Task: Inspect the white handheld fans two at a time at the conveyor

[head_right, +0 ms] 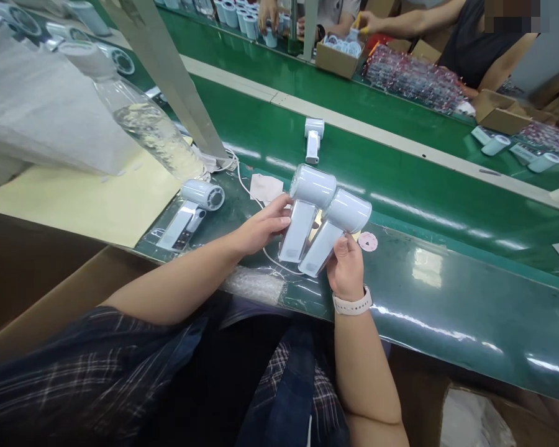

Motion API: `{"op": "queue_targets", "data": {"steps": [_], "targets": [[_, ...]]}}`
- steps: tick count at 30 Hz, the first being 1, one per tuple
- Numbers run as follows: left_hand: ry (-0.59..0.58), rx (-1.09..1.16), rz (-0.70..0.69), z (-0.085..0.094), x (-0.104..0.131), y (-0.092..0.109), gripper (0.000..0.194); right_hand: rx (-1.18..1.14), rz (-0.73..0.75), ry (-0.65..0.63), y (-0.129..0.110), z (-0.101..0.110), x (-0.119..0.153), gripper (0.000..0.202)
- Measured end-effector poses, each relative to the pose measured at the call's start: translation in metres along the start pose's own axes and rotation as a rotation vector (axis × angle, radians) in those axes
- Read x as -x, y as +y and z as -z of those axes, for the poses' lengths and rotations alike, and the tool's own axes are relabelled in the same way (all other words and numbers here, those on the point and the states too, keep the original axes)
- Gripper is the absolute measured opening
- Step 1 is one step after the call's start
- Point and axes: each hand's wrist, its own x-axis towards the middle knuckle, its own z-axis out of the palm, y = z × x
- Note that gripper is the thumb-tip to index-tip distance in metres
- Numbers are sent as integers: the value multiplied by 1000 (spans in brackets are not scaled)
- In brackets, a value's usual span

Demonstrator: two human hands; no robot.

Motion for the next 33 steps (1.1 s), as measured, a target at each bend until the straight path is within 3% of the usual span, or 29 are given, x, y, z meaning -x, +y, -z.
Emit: {"op": "queue_targets", "data": {"steps": [8, 15, 22, 27, 33], "targets": [[-60, 91, -73, -2, 8, 7, 60, -4, 44, -2, -9, -3, 4, 59], [-115, 166, 109, -7, 9, 16, 70, -9, -33, -3, -6, -2, 4, 54], [1, 260, 151, -7, 3, 11, 54, -96, -192, -80, -18, -7, 2, 37], [46, 338, 131, -2, 1, 5, 44, -82, -191, -88, -22, -10, 1, 29], [49, 305, 130, 2, 2, 2, 49, -106, -163, -81, -19, -8, 1, 31]]}}
